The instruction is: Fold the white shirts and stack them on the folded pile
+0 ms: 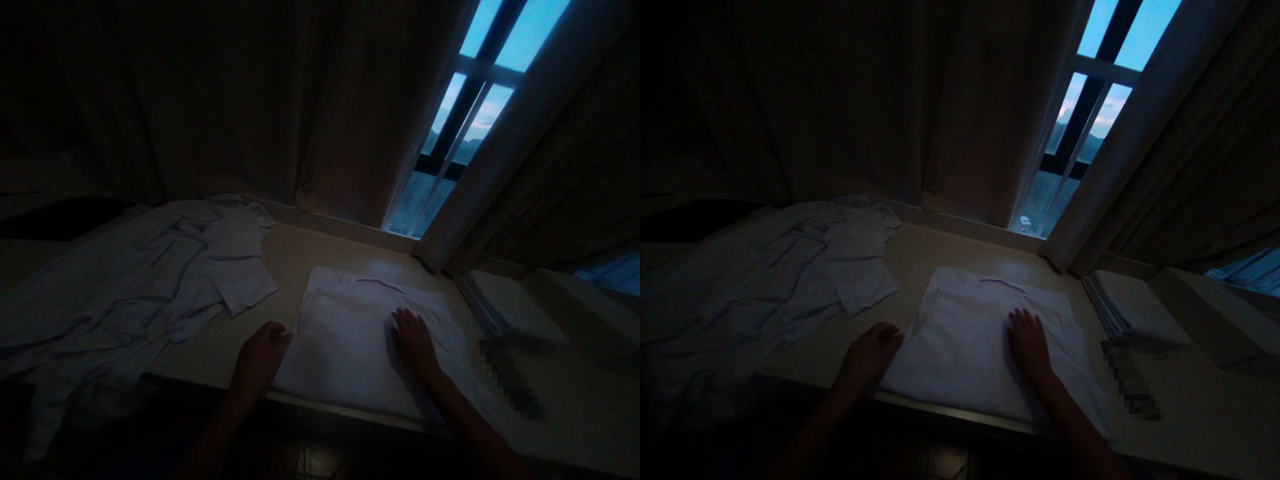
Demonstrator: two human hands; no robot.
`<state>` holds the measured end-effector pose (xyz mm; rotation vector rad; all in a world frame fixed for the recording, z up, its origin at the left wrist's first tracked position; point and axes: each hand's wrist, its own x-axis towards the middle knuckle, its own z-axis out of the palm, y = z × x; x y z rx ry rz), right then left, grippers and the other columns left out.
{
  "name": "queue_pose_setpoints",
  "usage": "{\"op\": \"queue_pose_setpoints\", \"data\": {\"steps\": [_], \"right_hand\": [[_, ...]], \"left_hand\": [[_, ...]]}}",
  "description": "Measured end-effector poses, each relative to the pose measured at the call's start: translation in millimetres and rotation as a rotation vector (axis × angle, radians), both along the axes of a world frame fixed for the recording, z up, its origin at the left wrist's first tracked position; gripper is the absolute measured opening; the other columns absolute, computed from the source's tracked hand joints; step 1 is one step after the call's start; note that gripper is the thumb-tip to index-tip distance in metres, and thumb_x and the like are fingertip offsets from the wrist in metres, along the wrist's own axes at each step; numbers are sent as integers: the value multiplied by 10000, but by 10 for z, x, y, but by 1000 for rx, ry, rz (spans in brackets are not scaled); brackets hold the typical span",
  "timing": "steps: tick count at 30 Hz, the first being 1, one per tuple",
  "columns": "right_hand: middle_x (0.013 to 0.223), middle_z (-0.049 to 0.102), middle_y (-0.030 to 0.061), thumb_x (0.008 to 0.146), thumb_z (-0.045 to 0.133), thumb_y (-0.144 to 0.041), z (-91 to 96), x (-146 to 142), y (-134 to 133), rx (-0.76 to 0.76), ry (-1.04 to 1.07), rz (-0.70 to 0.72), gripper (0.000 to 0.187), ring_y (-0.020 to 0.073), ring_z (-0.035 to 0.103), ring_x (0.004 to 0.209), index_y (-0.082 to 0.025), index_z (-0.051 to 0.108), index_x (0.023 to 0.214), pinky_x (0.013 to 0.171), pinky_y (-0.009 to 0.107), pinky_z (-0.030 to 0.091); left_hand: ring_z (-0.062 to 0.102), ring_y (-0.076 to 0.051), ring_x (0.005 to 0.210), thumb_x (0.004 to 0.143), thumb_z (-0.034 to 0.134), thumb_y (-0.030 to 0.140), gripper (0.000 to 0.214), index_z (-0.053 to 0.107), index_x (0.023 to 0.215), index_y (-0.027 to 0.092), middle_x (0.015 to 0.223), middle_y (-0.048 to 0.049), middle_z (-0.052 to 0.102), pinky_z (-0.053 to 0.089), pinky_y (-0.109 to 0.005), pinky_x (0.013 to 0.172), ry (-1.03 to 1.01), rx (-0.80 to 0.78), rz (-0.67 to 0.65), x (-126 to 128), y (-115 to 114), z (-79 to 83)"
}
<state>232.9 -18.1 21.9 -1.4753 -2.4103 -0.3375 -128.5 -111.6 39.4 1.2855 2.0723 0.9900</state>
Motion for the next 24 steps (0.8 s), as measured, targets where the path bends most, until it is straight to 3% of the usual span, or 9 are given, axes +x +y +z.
{"op": "queue_pose_setpoints", "data": {"steps": [3, 6, 8, 14, 19, 24], "right_hand": [[1431, 479, 71, 968, 389, -237, 191, -896, 33, -57, 37, 306, 370, 237, 334, 1379, -223, 527, 1310, 1147, 494, 185], [1461, 442, 51, 948, 397, -163, 306, -1624, 162, -156, 13, 383, 422, 222, 319, 1384, -242, 473, 1355, 1133, 492, 218], [1467, 431, 57, 929, 408, -127, 358, -1909, 281, -216, -89, 423, 445, 242, 304, 1387, -249, 471, 1353, 1120, 527, 218], [1282, 564, 75, 929, 468, -181, 460, -2186, 508, -204, -323, 600, 310, 232, 393, 1284, -255, 582, 1208, 1127, 555, 111], [1044, 626, 83, 883, 532, -226, 501, -2340, 558, -163, -387, 602, 186, 238, 469, 1134, -237, 670, 1006, 1119, 532, 111], [978, 635, 97, 830, 551, -214, 496, -2426, 584, -153, -459, 585, 172, 254, 484, 1083, -204, 676, 947, 1107, 530, 130]], "left_hand": [[604, -203, 984, 835, 533, 385, 291, 591, 1041, 188, 1030, -75, 648, 438, -317, 873, 279, 46, -44, 234, -343, -110], [573, -204, 1071, 864, 505, 352, 335, 566, 1139, 170, 1108, -98, 616, 417, -308, 927, 377, 70, -45, 367, -433, -214], [576, -198, 1072, 873, 494, 330, 374, 539, 1201, 155, 1135, -110, 609, 418, -298, 917, 366, 42, -23, 364, -400, -243], [632, -166, 926, 843, 533, 261, 345, 560, 1178, 185, 1003, -81, 686, 418, -262, 788, 250, -87, -62, 256, -267, -95], [657, -174, 906, 813, 574, 288, 231, 640, 1019, 207, 962, -72, 717, 420, -261, 740, 148, -184, -65, 207, -201, 28], [656, -185, 927, 800, 584, 290, 157, 687, 886, 210, 969, -87, 716, 422, -268, 756, 119, -211, -114, 160, -193, 27]]}}
